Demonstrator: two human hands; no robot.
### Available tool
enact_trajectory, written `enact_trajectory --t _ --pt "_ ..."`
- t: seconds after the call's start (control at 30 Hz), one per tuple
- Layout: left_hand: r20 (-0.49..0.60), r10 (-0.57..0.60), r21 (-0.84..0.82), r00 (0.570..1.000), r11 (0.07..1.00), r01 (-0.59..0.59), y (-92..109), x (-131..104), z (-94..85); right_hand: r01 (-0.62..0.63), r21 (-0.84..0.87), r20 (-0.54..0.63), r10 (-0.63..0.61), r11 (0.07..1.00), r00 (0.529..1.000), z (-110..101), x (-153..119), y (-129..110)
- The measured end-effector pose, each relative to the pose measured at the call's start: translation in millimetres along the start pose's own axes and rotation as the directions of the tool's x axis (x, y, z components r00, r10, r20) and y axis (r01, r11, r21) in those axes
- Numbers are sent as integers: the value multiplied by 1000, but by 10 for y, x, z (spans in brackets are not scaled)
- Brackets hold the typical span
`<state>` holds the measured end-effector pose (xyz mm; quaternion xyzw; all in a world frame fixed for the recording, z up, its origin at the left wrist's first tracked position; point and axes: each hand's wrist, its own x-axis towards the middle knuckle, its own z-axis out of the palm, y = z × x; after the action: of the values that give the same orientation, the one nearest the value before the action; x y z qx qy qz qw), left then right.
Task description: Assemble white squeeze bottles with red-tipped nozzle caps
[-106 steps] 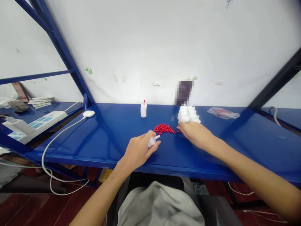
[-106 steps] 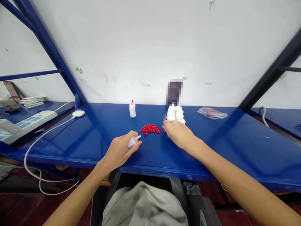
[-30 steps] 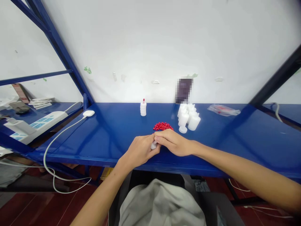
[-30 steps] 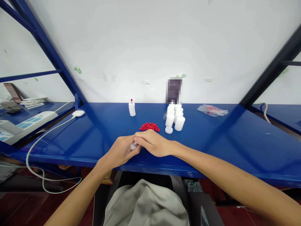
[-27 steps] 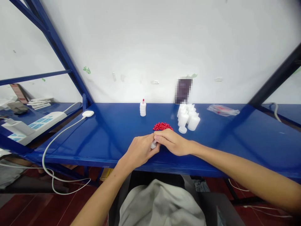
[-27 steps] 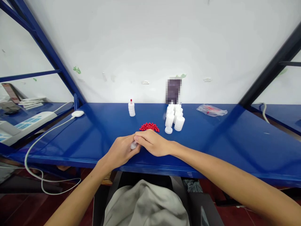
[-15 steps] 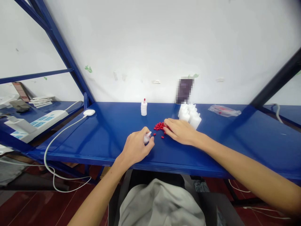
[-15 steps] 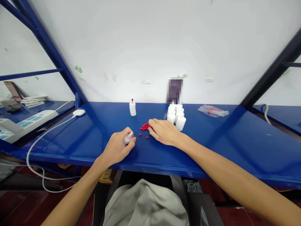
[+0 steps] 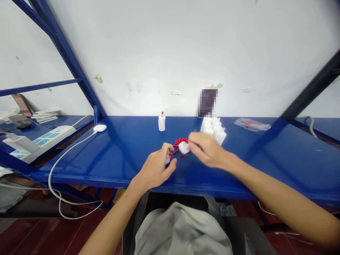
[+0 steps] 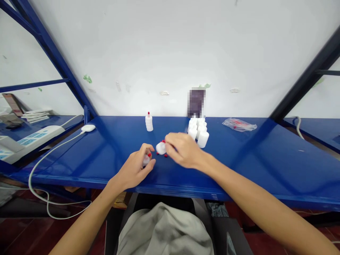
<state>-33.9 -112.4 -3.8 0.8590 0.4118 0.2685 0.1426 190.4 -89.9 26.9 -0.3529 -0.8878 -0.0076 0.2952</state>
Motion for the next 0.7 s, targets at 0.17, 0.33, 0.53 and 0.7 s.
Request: enact_trajectory --t 0.17,0.33,0.53,0.7 --pt "-51 29 -24 998 999 -30 -51 7 6 -404 -355 19 438 843 899 -516 -16 193" --pt "-51 43 -48 998 998 -45 -109 26 39 -462 -453 175 585 762 792 -514 -57 251" --pt "-45 -40 132 998 990 46 -135 20 61 -413 -462 278 570 785 773 -346 -98 278" --pt "-90 -12 68 996 998 18 -21 -8 14 -436 -484 260 600 759 756 -385 -96 322"
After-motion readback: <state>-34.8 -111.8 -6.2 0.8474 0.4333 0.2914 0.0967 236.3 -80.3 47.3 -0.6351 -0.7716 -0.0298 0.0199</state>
